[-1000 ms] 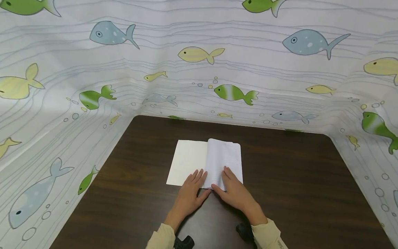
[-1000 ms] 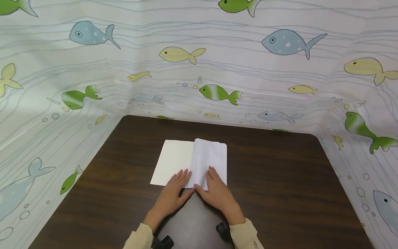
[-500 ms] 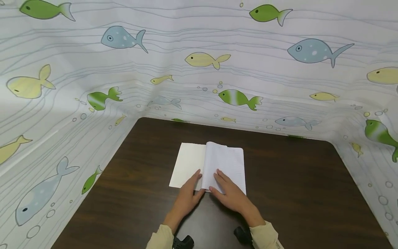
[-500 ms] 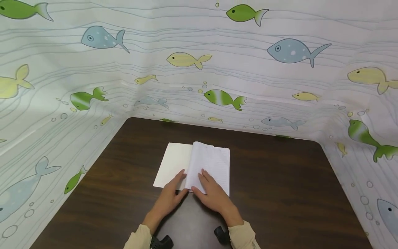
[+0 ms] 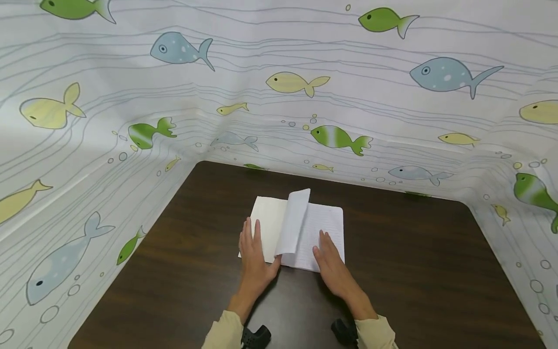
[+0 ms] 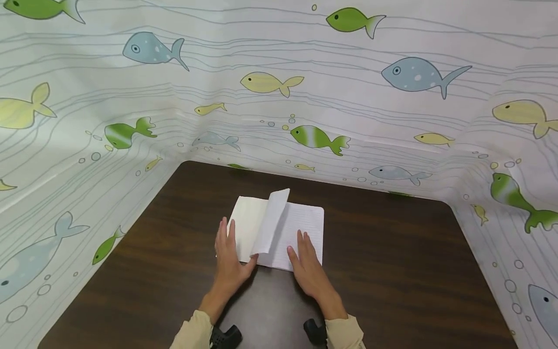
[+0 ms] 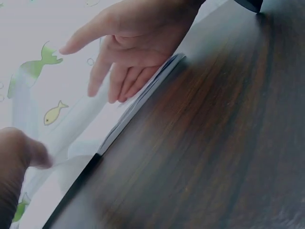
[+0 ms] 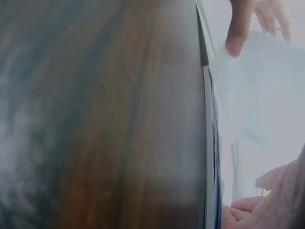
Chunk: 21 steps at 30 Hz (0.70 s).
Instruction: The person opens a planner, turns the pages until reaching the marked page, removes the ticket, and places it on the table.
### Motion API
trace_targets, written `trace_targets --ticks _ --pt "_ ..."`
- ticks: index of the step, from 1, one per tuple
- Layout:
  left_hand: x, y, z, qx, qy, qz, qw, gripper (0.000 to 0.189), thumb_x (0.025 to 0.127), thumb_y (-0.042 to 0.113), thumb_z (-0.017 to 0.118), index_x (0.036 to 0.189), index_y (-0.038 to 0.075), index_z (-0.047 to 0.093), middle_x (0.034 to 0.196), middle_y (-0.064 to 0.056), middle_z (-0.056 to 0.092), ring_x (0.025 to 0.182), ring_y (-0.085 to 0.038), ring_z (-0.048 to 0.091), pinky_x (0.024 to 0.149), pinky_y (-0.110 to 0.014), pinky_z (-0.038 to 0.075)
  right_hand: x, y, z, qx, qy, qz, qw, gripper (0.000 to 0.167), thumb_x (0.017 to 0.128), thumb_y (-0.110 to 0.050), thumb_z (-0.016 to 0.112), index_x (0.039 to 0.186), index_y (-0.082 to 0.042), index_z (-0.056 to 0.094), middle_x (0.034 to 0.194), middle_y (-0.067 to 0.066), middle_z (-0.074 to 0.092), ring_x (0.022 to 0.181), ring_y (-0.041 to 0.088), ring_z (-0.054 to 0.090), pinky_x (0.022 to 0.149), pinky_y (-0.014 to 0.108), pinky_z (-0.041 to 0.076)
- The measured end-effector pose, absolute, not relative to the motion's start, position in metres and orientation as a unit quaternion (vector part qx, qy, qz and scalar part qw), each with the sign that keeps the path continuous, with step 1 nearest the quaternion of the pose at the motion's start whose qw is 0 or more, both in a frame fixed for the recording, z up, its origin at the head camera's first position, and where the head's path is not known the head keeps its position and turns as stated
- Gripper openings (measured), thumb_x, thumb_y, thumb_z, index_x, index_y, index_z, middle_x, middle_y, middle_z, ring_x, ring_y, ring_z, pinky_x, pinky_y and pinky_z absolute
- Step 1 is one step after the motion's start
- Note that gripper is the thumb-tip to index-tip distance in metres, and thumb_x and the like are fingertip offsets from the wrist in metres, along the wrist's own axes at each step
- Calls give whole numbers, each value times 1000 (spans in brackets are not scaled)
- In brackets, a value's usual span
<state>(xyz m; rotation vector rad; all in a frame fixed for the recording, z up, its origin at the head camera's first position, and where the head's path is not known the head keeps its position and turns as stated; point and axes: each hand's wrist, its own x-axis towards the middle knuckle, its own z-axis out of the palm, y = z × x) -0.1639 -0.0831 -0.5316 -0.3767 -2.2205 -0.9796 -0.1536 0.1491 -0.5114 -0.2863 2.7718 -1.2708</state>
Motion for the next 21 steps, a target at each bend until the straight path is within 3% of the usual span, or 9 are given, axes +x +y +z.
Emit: trace_targets --ticks 6,11,14,16,18,21 --pt "-164 -89 -527 -115 -835 -373 387 101 71 -5 82 157 -7 30 164 -30 23 149 -51 24 123 -61 14 -153 149 -511 -88 915 -390 49 75 110 -50 40 165 -4 20 172 19 11 158 38 10 125 61 14" --pt "-166 -88 -531 -142 -847 -329 393 78 68 -15 81 141 0 58 159 -25 41 147 -45 36 124 -58 21 -153 151 -512 -89 919 -382 47 73 109 -48 43 163 -3 25 171 20 13 158 38 12 125 61 15" --pt "-166 -83 -534 -210 -863 -319 330 57 78 -10 79 132 4 68 153 -17 52 145 -36 45 121 -54 32 -153 151 -512 -93 920 -378 39 72 109 -47 46 162 -1 30 170 22 16 157 41 14 123 63 18" --pt "-164 -79 -535 -251 -880 -315 252 47 90 2 75 137 5 66 154 -14 53 145 -32 46 119 -51 36 -153 151 -512 -98 921 -375 33 71 108 -46 47 160 1 33 169 23 19 156 42 16 123 64 19" --pt "-161 -75 -536 -275 -900 -291 170 44 101 15 67 143 4 61 155 -13 51 146 -30 44 120 -49 35 -153 151 -512 -103 923 -369 31 70 108 -45 49 159 1 36 168 24 21 156 42 17 122 64 21" --pt "-157 -71 -535 -284 -922 -248 90 48 107 28 56 150 6 54 157 -11 49 148 -27 42 121 -46 34 -153 152 -512 -115 931 -346 24 66 108 -43 50 155 2 43 166 24 28 155 41 21 122 63 23"
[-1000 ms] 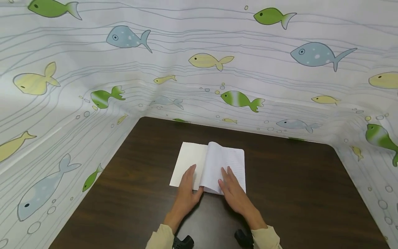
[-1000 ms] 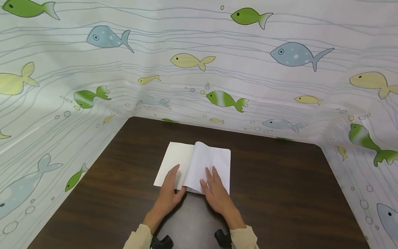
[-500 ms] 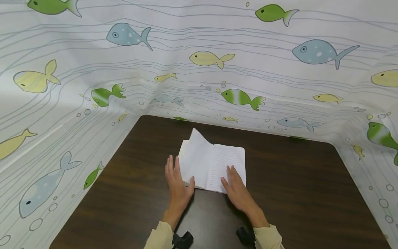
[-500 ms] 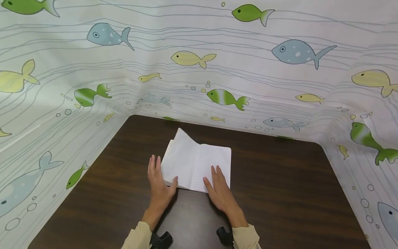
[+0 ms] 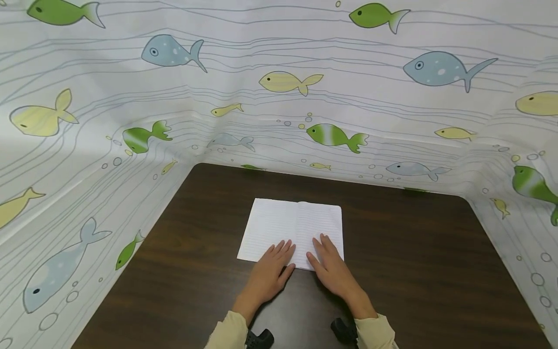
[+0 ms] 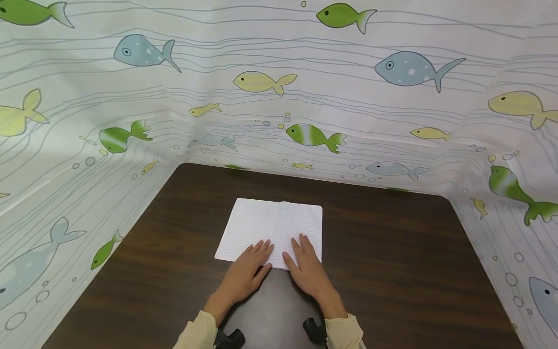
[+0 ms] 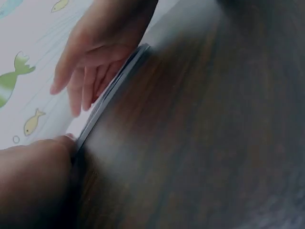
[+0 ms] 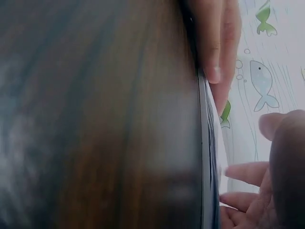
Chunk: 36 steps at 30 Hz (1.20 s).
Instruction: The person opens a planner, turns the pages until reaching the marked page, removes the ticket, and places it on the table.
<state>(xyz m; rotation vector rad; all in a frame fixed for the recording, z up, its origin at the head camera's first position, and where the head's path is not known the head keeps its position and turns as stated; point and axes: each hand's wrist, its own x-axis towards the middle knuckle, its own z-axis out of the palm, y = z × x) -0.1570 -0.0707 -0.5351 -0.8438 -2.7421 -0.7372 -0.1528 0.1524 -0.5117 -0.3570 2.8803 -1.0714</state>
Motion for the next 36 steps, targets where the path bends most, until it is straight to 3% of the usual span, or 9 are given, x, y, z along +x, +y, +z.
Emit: trace_targets --ticks 7,13,22,30,32,36 --pt "-154 -72 -535 -282 -929 -226 74 50 107 29 56 152 8 53 156 -9 50 148 -26 42 121 -45 33 -150 157 -506 -168 949 -266 2 57 104 -37 59 142 6 58 156 26 45 149 40 37 123 60 23" --pt "-156 -73 -535 -277 -929 -235 74 49 107 28 57 151 7 54 156 -9 51 148 -26 43 121 -46 33 -152 161 -496 -172 964 -197 -50 54 102 -38 63 133 6 67 151 31 49 146 43 41 121 60 28" --pt "-157 -73 -533 -274 -923 -264 57 51 108 31 54 152 6 52 158 -12 47 149 -28 41 122 -47 32 -152 160 -497 -146 967 -203 41 73 102 -49 60 147 7 52 156 36 36 149 49 32 118 59 34" --pt "-158 -79 -528 -216 -906 -362 30 92 95 55 69 162 6 32 167 -9 32 149 -28 39 117 -49 39 -157 150 -501 -144 954 -255 63 88 97 -61 61 153 5 45 162 36 24 155 47 18 120 60 30" --pt "-159 -80 -529 -214 -904 -369 21 97 92 55 73 163 5 29 167 -10 32 150 -26 38 118 -48 38 -157 147 -502 -140 950 -269 70 89 97 -63 60 155 2 43 164 33 23 156 44 16 121 60 28" --pt "-159 -81 -534 -209 -901 -380 24 90 95 44 74 162 3 31 164 -13 37 148 -28 40 117 -48 39 -156 140 -506 -154 947 -274 68 87 98 -64 57 157 -2 41 166 27 25 157 39 17 122 58 27"
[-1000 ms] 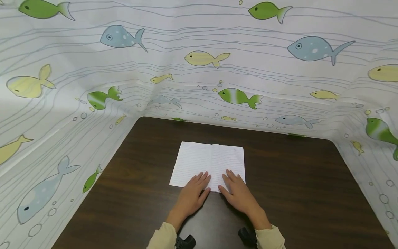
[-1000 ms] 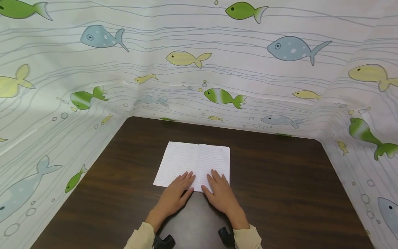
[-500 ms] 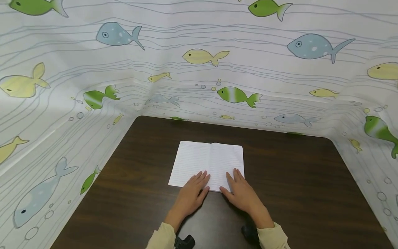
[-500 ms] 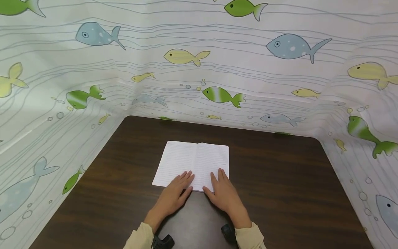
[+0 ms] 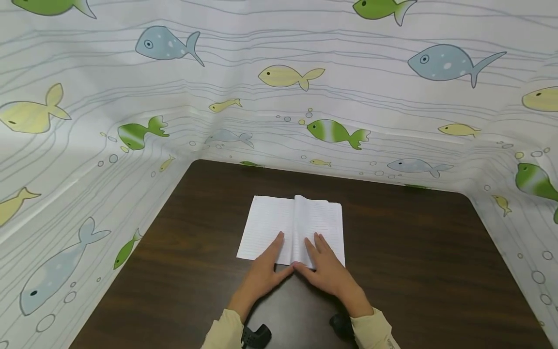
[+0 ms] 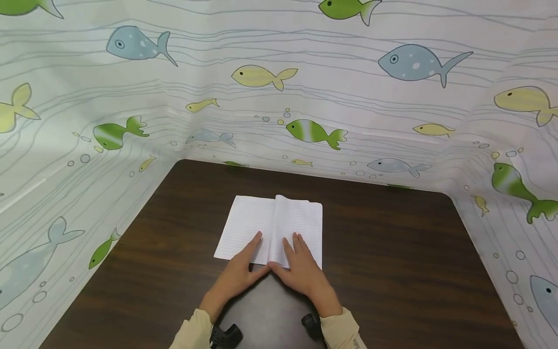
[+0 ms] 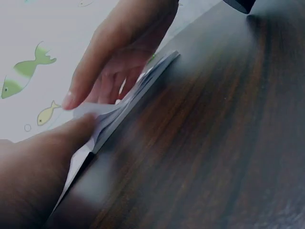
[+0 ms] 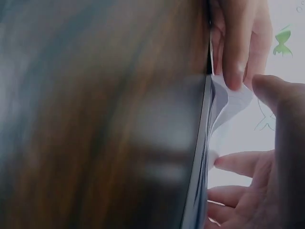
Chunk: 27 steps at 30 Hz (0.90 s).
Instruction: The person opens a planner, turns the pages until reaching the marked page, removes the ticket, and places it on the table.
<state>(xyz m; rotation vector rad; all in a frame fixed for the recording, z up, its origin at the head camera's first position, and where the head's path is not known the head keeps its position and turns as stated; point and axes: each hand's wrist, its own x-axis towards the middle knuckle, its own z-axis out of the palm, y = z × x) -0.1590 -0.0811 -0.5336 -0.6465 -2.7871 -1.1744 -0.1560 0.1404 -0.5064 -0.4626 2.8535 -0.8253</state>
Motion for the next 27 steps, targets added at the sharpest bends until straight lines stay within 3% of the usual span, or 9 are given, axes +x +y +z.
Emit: trace_targets --ticks 5,10,12,17,24,27 --pt "-158 -79 -538 -205 -896 -391 45 80 98 30 73 159 -3 33 161 -19 41 147 -33 42 116 -50 40 -155 142 -508 -173 946 -271 47 77 101 -57 55 155 -3 47 164 22 34 154 37 27 123 56 27" --pt "-158 -78 -539 -209 -892 -395 72 78 94 19 74 157 -6 34 161 -26 36 145 -38 43 111 -53 45 -154 150 -509 -119 943 -310 -10 61 110 -42 46 153 1 47 162 29 32 152 44 27 122 64 22" --pt "-159 -77 -540 -211 -891 -393 86 79 93 17 74 156 -6 34 161 -29 33 144 -41 44 109 -53 46 -153 152 -509 -86 938 -334 -23 63 112 -41 40 157 4 38 164 32 25 153 48 23 121 66 21" --pt "-161 -77 -540 -204 -880 -409 131 85 87 10 76 156 -8 31 160 -35 28 147 -45 37 111 -57 43 -153 155 -510 -41 917 -397 1 72 113 -45 29 163 4 13 169 28 10 156 45 11 123 64 15" --pt "-163 -78 -535 -178 -868 -409 217 101 75 5 81 159 -5 27 164 -32 21 150 -46 30 109 -59 42 -155 161 -510 -47 901 -431 -3 71 114 -44 26 164 4 10 171 21 12 157 39 13 125 59 13" --pt "-165 -78 -533 -170 -856 -409 267 108 69 4 84 160 -4 26 166 -30 18 150 -48 27 113 -61 35 -156 162 -509 -47 906 -421 -6 71 114 -45 26 163 4 14 170 21 16 157 41 15 125 59 14"
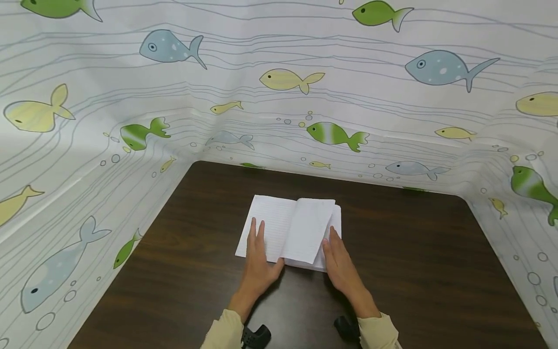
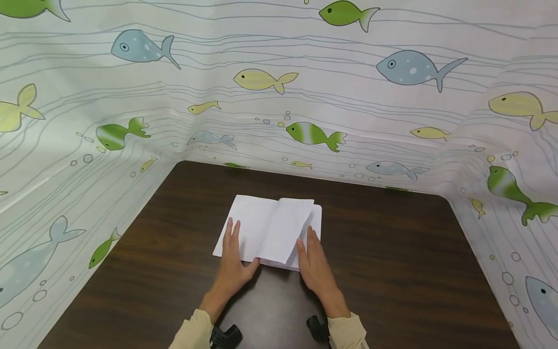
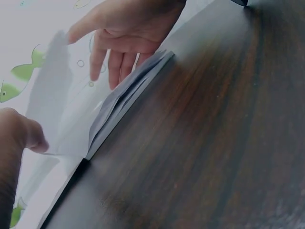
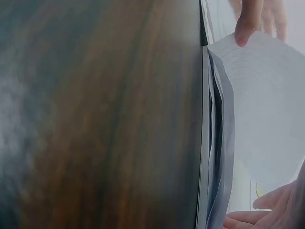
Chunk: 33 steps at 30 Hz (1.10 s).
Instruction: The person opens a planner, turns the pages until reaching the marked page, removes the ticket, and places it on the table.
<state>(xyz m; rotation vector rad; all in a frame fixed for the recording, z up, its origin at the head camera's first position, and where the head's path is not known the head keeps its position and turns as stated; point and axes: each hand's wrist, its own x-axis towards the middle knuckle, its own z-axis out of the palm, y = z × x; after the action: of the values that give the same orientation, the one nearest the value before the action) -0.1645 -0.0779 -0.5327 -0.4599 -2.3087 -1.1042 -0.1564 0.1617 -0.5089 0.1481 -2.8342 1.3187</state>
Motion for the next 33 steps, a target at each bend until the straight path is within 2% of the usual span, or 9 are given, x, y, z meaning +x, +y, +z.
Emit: trace_targets --ticks 5,11,15,19,22,24,26,30,33 --pt "-168 -78 -531 -165 -842 -392 332 108 67 -1 83 159 -4 27 166 -31 16 150 -51 22 119 -63 21 -158 162 -509 43 -909 414 2 72 113 -45 30 163 5 15 170 23 17 156 41 16 125 59 15" --pt "-168 -80 -530 -152 -848 -348 369 104 67 -13 81 158 -5 31 164 -34 20 154 -45 18 128 -50 6 -158 162 -510 42 -916 398 -12 75 112 -47 33 162 6 14 169 25 16 156 43 15 125 60 15" --pt "-169 -83 -531 -168 -867 -297 363 91 66 -14 79 151 0 49 163 -28 32 153 -41 27 126 -57 12 -159 162 -510 43 -919 392 -15 76 112 -47 34 162 6 13 169 26 15 156 43 15 125 60 15" --pt "-168 -82 -533 -242 -883 -295 273 62 81 -2 79 141 5 63 159 -16 46 148 -33 41 123 -56 27 -159 162 -509 46 -924 380 -9 75 112 -45 38 162 7 17 168 27 17 156 43 17 124 60 17" --pt "-164 -79 -535 -297 -896 -298 145 51 99 18 71 147 8 59 159 -8 47 149 -23 40 122 -45 32 -159 162 -508 54 -931 361 -3 74 111 -42 44 160 9 23 167 29 20 155 44 20 123 60 21" --pt "-161 -77 -535 -317 -902 -281 80 53 104 31 65 151 10 54 161 -5 44 150 -21 38 122 -41 32 -158 162 -508 68 -937 341 1 72 109 -39 49 157 11 30 165 31 24 153 45 23 121 62 25" --pt "-159 -75 -534 -327 -907 -262 51 57 104 37 63 153 11 52 160 -5 45 150 -20 39 122 -40 31 -156 162 -507 85 -944 317 4 66 107 -34 55 153 11 40 162 33 29 152 47 27 119 63 28" --pt "-156 -73 -531 -332 -910 -245 49 60 102 40 65 152 10 53 159 -7 47 148 -23 42 121 -42 35 -154 163 -506 121 -953 277 25 53 103 -27 63 141 10 57 156 35 39 148 50 33 116 65 32" --pt "-154 -73 -529 -327 -913 -243 35 60 102 41 64 153 11 52 160 -6 45 149 -22 40 121 -42 35 -153 162 -503 139 -954 263 46 48 102 -25 65 136 9 62 154 35 42 146 51 36 116 64 33"
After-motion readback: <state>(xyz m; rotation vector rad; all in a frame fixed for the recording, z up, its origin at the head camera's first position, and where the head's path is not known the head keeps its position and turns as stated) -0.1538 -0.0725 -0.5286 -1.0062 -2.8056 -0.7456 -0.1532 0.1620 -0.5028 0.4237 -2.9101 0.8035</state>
